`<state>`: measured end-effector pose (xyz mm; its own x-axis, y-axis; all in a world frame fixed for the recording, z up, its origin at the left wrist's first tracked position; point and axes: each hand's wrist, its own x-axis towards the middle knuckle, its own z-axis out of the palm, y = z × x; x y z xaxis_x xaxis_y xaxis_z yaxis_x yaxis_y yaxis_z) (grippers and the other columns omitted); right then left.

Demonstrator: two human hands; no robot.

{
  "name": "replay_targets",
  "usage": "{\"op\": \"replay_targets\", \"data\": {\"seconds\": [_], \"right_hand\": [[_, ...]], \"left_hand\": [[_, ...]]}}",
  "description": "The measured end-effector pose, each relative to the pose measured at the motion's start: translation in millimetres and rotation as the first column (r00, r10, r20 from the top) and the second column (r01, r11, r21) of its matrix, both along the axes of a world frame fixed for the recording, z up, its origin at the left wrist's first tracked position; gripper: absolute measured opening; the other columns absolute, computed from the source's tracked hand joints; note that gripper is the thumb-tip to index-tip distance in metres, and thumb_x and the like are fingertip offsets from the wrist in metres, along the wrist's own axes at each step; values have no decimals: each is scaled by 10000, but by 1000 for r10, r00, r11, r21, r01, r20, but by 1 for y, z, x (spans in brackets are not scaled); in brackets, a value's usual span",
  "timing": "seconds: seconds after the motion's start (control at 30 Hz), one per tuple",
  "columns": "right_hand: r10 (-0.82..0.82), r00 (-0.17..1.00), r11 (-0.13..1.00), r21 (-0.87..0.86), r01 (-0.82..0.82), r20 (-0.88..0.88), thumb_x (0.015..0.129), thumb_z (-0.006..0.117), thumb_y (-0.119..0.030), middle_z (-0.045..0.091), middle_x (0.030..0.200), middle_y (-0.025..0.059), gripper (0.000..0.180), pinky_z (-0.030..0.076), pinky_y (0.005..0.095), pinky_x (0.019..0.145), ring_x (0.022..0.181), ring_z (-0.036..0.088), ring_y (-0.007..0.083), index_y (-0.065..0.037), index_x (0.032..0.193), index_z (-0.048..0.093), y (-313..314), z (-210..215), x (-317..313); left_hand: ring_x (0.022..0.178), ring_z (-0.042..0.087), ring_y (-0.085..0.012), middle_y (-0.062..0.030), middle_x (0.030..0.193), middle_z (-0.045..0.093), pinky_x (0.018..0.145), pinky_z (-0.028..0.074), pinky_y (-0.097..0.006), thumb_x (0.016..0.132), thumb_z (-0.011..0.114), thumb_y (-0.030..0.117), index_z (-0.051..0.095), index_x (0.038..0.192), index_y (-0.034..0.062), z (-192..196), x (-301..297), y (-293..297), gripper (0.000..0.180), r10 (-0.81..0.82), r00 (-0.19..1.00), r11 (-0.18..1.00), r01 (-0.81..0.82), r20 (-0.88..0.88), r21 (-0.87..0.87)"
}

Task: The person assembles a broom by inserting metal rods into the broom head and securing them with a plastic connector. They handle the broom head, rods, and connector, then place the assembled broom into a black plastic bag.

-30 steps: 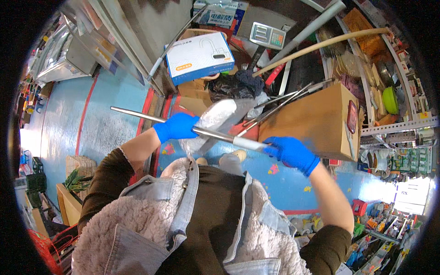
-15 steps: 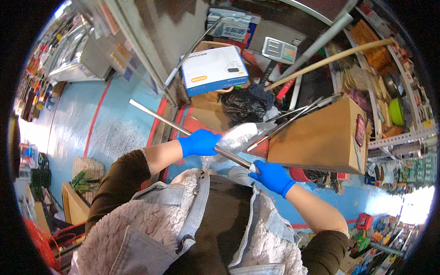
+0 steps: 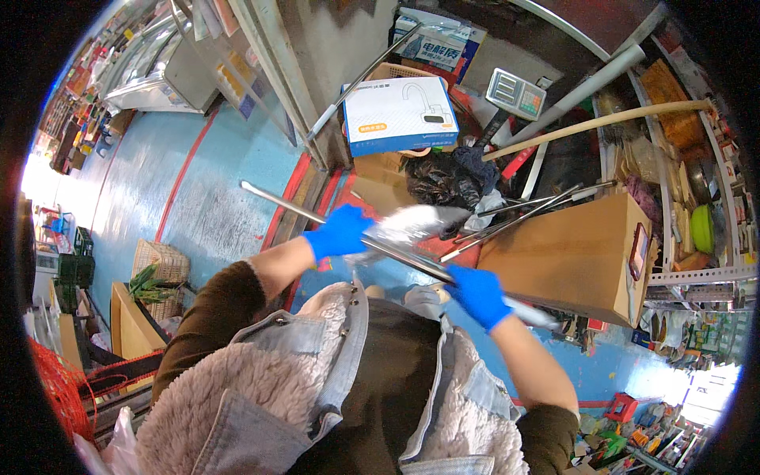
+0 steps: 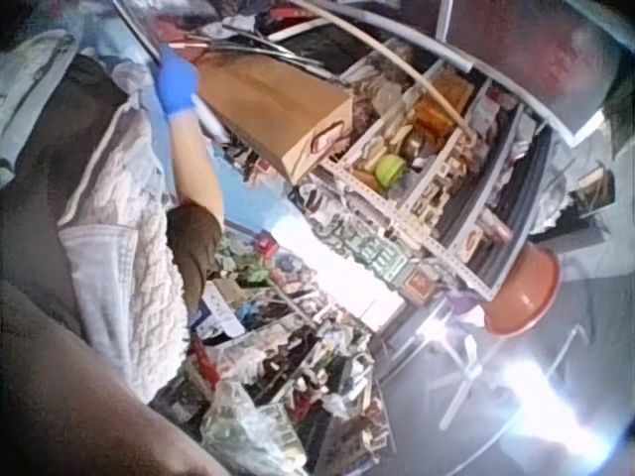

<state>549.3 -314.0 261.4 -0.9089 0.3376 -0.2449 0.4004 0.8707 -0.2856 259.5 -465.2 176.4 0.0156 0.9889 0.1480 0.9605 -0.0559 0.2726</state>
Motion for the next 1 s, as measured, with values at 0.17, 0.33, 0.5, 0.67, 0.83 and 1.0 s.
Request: {"op": "replay_targets", "data": {"seconds": [0.17, 0.33, 0.5, 0.67, 0.83, 1.0], "right_hand": [[-83, 995, 910, 403, 98, -53, 602, 681, -160, 608, 761, 102, 212, 435, 401, 683, 747, 590, 304, -109, 794, 607, 90, 51, 143], [-339, 925, 798, 469, 378, -170, 587, 640, -62, 532, 716, 138, 173, 403, 409, 677, 730, 529, 337, -72, 732, 546, 90, 70, 271], [-896, 368, 399, -88, 913, -250, 731, 611, -22, 604, 978, 147, 380, 440, 351, 808, 926, 582, 263, -52, 1108, 572, 53, 29, 292], [-890, 256, 454, -778, 434, -377, 906, 511, -108, 434, 673, -49, 313, 278, 176, 443, 545, 361, 23, -48, 1213, 506, 49, 16, 166], [-894, 379, 390, -830, 398, -238, 931, 490, -212, 441, 659, -51, 237, 287, 190, 440, 533, 366, 25, -51, 1091, 560, 10, 2, 114], [-612, 755, 762, -432, 482, -236, 841, 618, -208, 569, 720, 138, 224, 414, 309, 562, 611, 515, 163, -20, 955, 580, -38, -30, 125]], "left_hand": [[746, 555, -326, -136, 737, 589, 705, 395, -412, 623, 636, 387, 622, 859, 133, -24, -113, -78, 348, 211, 962, 966, -232, -172, -113], [781, 586, -335, -164, 791, 625, 757, 426, -432, 677, 585, 420, 639, 912, 100, -9, -183, -150, 401, 501, 831, 816, -547, -244, -187], [865, 632, -270, -151, 960, 650, 778, 489, -358, 805, 616, 270, 598, 1047, 4, 4, -202, -169, 361, 746, 344, 534, -821, 570, -204], [1032, 552, -288, -139, 1160, 560, 862, 473, -420, 856, 566, 195, 499, 1199, 36, -8, -178, -94, 385, -161, -450, 667, -706, 878, -240], [1175, 456, -267, -127, 1273, 491, 996, 357, -369, 847, 535, 189, 438, 1246, 21, 8, -167, -23, 444, -524, -494, 693, -721, 694, 10], [1143, 489, -291, -144, 1239, 516, 964, 417, -408, 824, 556, 175, 480, 1204, 17, 27, -155, -12, 418, -688, -598, 614, -782, 412, -110]]}}
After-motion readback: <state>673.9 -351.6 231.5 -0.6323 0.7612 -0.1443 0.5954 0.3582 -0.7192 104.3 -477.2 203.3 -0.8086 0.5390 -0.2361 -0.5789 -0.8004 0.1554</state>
